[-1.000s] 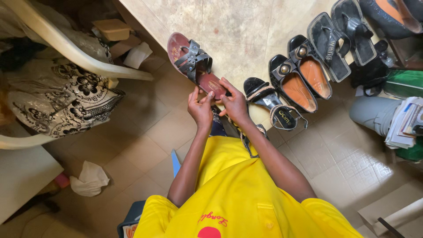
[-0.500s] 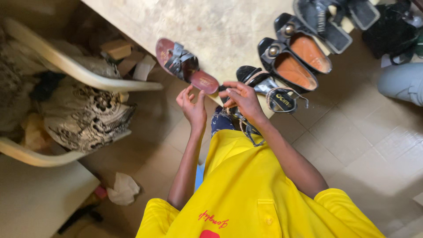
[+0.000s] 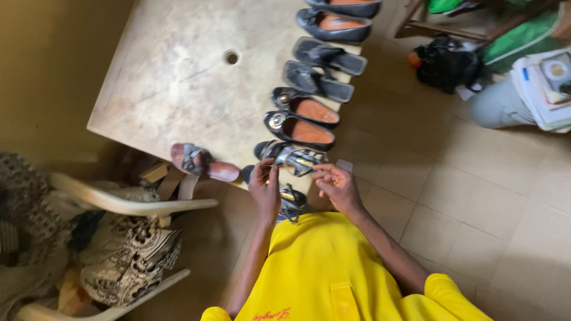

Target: The person carries a shoe and places it on a table, then returns to pick up a sandal and sets it on the table alongside other footwear.

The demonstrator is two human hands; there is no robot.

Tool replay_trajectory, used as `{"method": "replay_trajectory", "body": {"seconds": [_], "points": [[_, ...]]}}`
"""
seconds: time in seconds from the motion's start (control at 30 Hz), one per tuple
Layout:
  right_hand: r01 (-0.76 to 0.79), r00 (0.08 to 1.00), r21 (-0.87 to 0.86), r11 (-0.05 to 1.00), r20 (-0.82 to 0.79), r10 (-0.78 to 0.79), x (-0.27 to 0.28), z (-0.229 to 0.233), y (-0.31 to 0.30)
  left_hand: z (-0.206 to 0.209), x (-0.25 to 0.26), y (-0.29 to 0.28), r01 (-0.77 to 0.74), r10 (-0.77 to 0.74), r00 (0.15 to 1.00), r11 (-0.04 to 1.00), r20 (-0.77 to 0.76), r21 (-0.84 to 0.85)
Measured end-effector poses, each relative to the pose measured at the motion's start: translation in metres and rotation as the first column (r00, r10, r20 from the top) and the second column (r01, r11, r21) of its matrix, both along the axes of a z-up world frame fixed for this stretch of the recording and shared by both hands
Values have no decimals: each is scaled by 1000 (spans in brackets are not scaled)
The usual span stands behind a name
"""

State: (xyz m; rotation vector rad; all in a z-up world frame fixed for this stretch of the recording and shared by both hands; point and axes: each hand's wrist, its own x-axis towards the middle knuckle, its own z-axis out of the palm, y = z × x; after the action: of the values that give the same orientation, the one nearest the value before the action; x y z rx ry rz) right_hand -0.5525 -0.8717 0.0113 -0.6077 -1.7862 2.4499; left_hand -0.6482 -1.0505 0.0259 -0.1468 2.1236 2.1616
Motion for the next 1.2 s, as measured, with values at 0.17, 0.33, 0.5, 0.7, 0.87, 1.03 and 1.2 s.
{"method": "replay_trajectory", "body": {"seconds": [0.17, 0.33, 0.5, 0.7, 0.87, 1.03, 1.2], "points": [[62, 937, 523, 850, -324, 131, 45, 48, 55, 44, 56, 74, 40, -334, 674, 907, -659, -419], [103, 994, 173, 980, -41, -97, 92, -2, 99, -17, 106, 129, 410, -424, 903, 898, -69, -162], [144, 983, 461, 876, 39, -182, 137, -6, 128, 7, 132, 157, 501, -512, 858, 851, -41, -157], [201, 978, 369, 908, -120, -168, 167, -21, 138, 32, 142, 181, 564, -575, 796, 818, -188, -113], [260, 962, 126, 957, 50, -268, 189, -49, 149, 0, 153, 193, 572, -568, 816, 821, 110, 0], [170, 984, 502, 848, -42, -172, 175, 18, 157, -4, 149, 216, 671, -669, 741, 740, 59, -35], [201, 974, 468, 861, -4, -226, 167, 35, 158, -6, 142, 239, 745, -752, 656, 659, 68, 100]]}}
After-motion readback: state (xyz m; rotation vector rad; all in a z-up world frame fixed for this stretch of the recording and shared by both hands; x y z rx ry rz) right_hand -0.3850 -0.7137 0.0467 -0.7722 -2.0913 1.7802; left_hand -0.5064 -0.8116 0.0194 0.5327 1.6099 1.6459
